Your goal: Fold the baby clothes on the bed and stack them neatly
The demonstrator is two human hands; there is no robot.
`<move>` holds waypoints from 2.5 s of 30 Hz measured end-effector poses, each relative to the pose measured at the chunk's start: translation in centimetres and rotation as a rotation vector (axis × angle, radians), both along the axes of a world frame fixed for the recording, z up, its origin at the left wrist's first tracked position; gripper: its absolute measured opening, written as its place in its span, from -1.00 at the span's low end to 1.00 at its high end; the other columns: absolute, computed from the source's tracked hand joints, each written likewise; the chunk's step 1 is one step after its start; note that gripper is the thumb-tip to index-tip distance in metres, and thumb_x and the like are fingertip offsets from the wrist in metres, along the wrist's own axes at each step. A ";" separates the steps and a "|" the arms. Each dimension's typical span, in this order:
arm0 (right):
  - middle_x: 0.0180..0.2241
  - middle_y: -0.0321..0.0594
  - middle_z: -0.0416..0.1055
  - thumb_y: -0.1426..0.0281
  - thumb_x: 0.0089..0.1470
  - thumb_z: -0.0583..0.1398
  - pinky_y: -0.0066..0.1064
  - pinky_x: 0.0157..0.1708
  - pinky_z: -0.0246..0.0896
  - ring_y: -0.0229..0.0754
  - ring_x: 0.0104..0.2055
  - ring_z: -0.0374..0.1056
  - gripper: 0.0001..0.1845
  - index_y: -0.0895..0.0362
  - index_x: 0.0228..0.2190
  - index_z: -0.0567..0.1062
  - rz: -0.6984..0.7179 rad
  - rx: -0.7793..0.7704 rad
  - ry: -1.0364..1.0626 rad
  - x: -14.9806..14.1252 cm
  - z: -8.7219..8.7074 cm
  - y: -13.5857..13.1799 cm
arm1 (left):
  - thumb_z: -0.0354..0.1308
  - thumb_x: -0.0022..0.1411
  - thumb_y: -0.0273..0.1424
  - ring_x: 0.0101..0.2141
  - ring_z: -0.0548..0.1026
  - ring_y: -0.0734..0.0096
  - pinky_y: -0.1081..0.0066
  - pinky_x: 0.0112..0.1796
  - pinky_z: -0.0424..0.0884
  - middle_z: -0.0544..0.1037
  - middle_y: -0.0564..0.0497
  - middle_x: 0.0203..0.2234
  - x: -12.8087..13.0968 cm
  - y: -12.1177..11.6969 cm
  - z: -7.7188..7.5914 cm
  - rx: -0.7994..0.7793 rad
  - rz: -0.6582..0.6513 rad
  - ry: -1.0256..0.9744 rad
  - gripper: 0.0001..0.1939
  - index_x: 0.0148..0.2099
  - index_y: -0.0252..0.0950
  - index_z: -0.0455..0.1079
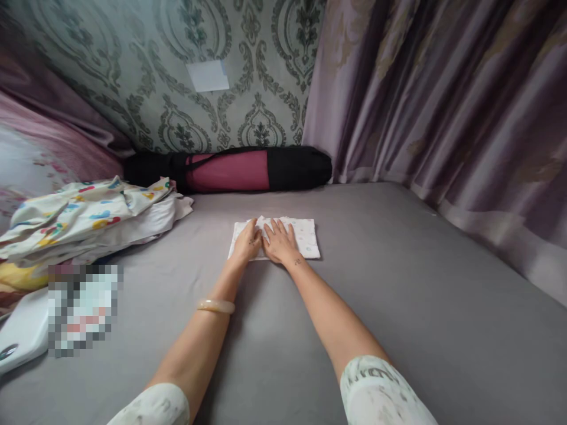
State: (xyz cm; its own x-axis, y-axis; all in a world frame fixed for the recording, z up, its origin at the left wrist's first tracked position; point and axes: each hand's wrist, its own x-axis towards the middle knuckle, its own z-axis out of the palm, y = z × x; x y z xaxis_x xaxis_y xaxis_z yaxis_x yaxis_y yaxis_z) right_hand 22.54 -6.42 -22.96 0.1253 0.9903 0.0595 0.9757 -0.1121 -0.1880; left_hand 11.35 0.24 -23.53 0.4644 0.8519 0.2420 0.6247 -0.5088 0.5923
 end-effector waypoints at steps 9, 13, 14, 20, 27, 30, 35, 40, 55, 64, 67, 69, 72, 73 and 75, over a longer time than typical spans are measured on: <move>0.37 -0.01 -0.09 0.19 0.33 -0.21 -0.03 0.33 -0.45 -0.04 0.41 -0.26 -0.34 0.28 0.31 0.08 -0.062 0.010 0.065 3.3 1.1 -1.8 | -0.12 0.35 -0.42 0.13 0.38 0.15 0.18 0.13 0.26 0.44 -0.30 0.07 0.5 -0.1 -0.4 0.067 -0.030 0.062 -0.57 0.21 -0.40 0.21; 0.37 -0.04 -0.08 0.18 0.33 -0.18 -0.01 0.32 -0.39 0.00 0.40 -0.23 -0.36 0.22 0.31 0.11 -0.083 -0.012 0.019 4.2 0.7 -2.3 | -0.17 0.41 -0.26 0.29 0.12 0.03 0.00 0.24 0.04 0.25 -0.31 0.25 1.0 -0.9 -0.3 0.082 -0.045 0.211 -0.49 0.29 -0.42 0.14; 0.37 -0.05 -0.08 0.17 0.33 -0.17 0.00 0.32 -0.38 0.00 0.40 -0.22 -0.37 0.20 0.31 0.11 -0.081 -0.017 0.011 4.2 0.5 -2.3 | -0.18 0.41 -0.25 0.32 0.06 0.02 -0.03 0.25 -0.02 0.20 -0.29 0.28 1.1 -1.2 -0.3 0.084 -0.057 0.253 -0.47 0.31 -0.41 0.12; 0.37 -0.07 -0.07 0.21 0.32 -0.12 0.00 0.32 -0.38 0.01 0.39 -0.18 -0.40 0.16 0.30 0.13 -0.090 0.042 -0.041 4.2 -0.6 -2.0 | -0.24 0.42 -0.28 0.33 0.01 0.02 -0.06 0.26 -0.08 0.12 -0.21 0.33 1.3 -2.1 -0.3 0.096 -0.101 0.415 -0.47 0.34 -0.34 0.10; 0.36 -0.07 -0.05 0.19 0.33 -0.16 -0.04 0.32 -0.35 -0.02 0.39 -0.16 -0.38 0.17 0.30 0.12 -0.078 0.045 -0.008 4.9 -0.5 -2.0 | -0.18 0.41 -0.24 0.31 0.08 0.04 -0.02 0.25 -0.01 0.16 -0.22 0.31 1.1 -1.8 -0.2 0.129 -0.092 0.435 -0.50 0.30 -0.30 0.16; 0.35 0.02 -0.04 0.20 0.33 -0.19 -0.08 0.33 -0.38 -0.01 0.39 -0.16 -0.36 0.28 0.29 0.13 -0.139 0.067 -0.024 5.6 -0.5 -2.1 | -0.16 0.40 -0.23 0.30 0.09 0.04 -0.01 0.25 -0.02 0.19 -0.27 0.29 0.8 -1.4 -0.3 0.170 0.004 0.421 -0.51 0.26 -0.33 0.21; 0.34 0.07 -0.03 0.19 0.32 -0.17 -0.13 0.33 -0.33 0.03 0.39 -0.16 -0.32 0.38 0.28 0.12 -0.201 0.047 -0.049 6.1 -1.1 -2.2 | -0.17 0.40 -0.18 0.32 0.03 -0.02 -0.01 0.25 -0.06 0.13 -0.33 0.31 0.2 -0.8 -0.8 0.092 0.106 0.407 -0.44 0.30 -0.40 0.15; 0.34 0.04 -0.02 0.20 0.32 -0.21 -0.13 0.33 -0.31 0.02 0.39 -0.16 -0.32 0.35 0.29 0.12 -0.189 0.036 -0.031 6.3 -0.8 -2.2 | -0.19 0.40 -0.18 0.32 0.04 -0.03 0.00 0.25 -0.03 0.13 -0.31 0.31 -0.2 -0.5 -0.8 0.082 0.086 0.403 -0.43 0.30 -0.40 0.16; 0.37 0.11 -0.13 0.14 0.30 -0.23 -0.11 0.31 -0.24 0.07 0.40 -0.25 -0.25 0.43 0.29 0.06 -0.264 0.042 0.013 7.7 -2.2 -1.9 | -0.23 0.38 -0.12 0.35 -0.10 -0.04 0.07 0.28 -0.09 -0.01 -0.38 0.35 -1.7 0.7 -1.3 -0.026 0.146 0.318 -0.29 0.35 -0.57 0.03; 0.37 0.04 -0.10 0.16 0.32 -0.24 0.05 0.30 -0.31 0.09 0.40 -0.23 -0.32 0.28 0.30 0.12 -0.268 0.035 -0.002 7.2 -0.5 -2.2 | -0.21 0.39 -0.14 0.35 -0.11 -0.02 -0.01 0.28 -0.14 0.00 -0.35 0.35 -1.7 0.6 -0.3 0.026 0.120 0.358 -0.35 0.35 -0.49 0.07; 0.38 0.00 -0.12 0.15 0.33 -0.23 0.12 0.30 -0.37 0.13 0.40 -0.25 -0.35 0.17 0.30 0.13 -0.224 0.076 -0.034 5.8 0.2 -2.1 | -0.20 0.40 -0.14 0.36 -0.14 0.02 -0.02 0.29 -0.24 0.01 -0.28 0.36 -1.1 -0.2 0.0 0.152 0.030 0.397 -0.38 0.35 -0.42 0.10; 0.38 -0.05 -0.13 0.14 0.33 -0.21 0.14 0.29 -0.36 0.16 0.40 -0.26 -0.37 0.09 0.31 0.12 -0.175 0.073 -0.044 4.6 0.4 -2.0 | -0.23 0.41 -0.12 0.36 -0.14 0.04 -0.02 0.29 -0.24 0.03 -0.22 0.36 -0.5 -0.8 -0.1 0.204 -0.037 0.437 -0.39 0.35 -0.34 0.11; 0.39 -0.11 -0.14 0.12 0.33 -0.19 0.22 0.26 -0.34 0.21 0.39 -0.26 -0.38 0.02 0.31 0.12 -0.148 0.030 -0.052 3.3 0.2 -2.0 | -0.29 0.42 -0.09 0.36 -0.12 0.02 -0.07 0.28 -0.19 0.04 -0.15 0.36 0.1 -1.4 -0.5 0.203 -0.078 0.511 -0.39 0.37 -0.26 0.08; 0.39 -0.12 -0.14 0.12 0.32 -0.19 0.24 0.25 -0.33 0.23 0.39 -0.26 -0.39 0.01 0.31 0.11 -0.149 0.020 -0.056 3.0 0.0 -2.0 | -0.31 0.42 -0.07 0.36 -0.11 0.00 -0.10 0.27 -0.17 0.03 -0.14 0.36 0.1 -1.5 -0.6 0.190 -0.077 0.530 -0.38 0.38 -0.24 0.06; 0.39 -0.13 -0.14 0.12 0.32 -0.19 0.27 0.23 -0.32 0.24 0.38 -0.26 -0.39 0.01 0.31 0.12 -0.151 0.014 -0.070 2.9 -0.2 -2.0 | -0.35 0.41 -0.06 0.35 -0.10 -0.05 -0.16 0.25 -0.13 0.02 -0.14 0.37 0.2 -1.5 -0.8 0.168 -0.071 0.556 -0.36 0.40 -0.22 0.01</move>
State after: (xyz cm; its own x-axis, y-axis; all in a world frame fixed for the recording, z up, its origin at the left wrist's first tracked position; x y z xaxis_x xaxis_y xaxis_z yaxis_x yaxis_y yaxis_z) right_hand 25.39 -8.40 -23.18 0.2679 0.9595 0.0869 0.9587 -0.2565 -0.1230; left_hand 11.54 -1.22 -24.29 0.6151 0.7849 0.0744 0.7794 -0.6196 0.0932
